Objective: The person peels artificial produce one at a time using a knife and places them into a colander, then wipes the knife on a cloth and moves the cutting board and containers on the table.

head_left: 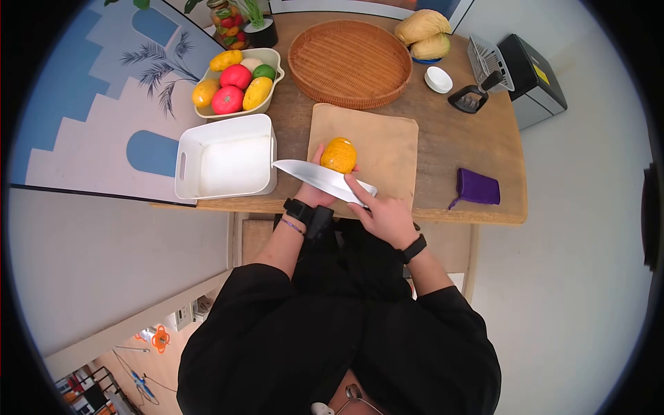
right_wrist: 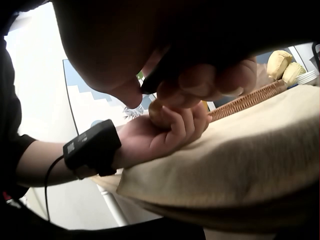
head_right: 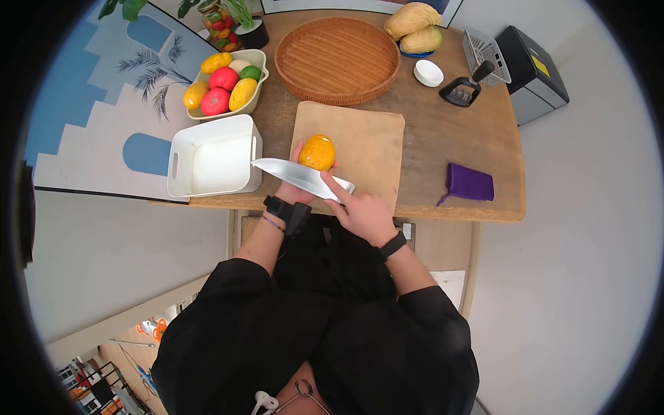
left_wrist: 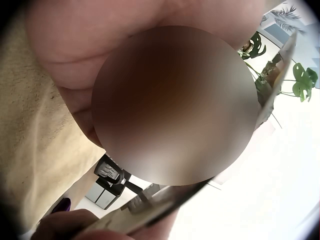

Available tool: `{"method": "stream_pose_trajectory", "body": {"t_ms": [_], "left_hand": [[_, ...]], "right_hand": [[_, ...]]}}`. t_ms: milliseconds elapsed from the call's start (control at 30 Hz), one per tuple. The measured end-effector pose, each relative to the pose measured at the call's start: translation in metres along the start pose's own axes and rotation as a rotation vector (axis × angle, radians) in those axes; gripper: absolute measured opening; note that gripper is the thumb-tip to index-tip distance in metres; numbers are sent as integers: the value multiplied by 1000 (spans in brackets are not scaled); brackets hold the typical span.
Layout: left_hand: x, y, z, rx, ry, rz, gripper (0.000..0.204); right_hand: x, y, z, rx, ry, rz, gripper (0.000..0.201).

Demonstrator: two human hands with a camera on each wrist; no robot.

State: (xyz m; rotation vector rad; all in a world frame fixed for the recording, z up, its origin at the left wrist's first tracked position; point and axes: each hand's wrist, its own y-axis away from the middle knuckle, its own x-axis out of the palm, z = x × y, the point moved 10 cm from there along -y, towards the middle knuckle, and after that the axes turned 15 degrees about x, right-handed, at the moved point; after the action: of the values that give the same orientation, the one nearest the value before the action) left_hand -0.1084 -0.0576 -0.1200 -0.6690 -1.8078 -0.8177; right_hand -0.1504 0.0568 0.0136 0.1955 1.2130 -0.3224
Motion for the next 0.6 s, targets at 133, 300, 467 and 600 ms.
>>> {"method": "stream_pose_trajectory", "body": {"t_ms": [133,300,467,600], "left_hand": [[6,2,0,21,-34,60,65],[-2,0,-3,46,-65,-4,60],[-6,2,-2,-7,71,-32,55],[21,16,-1,-71,-72,75,53]], "right_hand": [[12,1,-7,23,-36,-38,64],[12,-1,-8,4,-34,-62,66],[14,-22,-31,133,-121,-10,62],[3,-54,-79,392,-97,-24,54]]}}
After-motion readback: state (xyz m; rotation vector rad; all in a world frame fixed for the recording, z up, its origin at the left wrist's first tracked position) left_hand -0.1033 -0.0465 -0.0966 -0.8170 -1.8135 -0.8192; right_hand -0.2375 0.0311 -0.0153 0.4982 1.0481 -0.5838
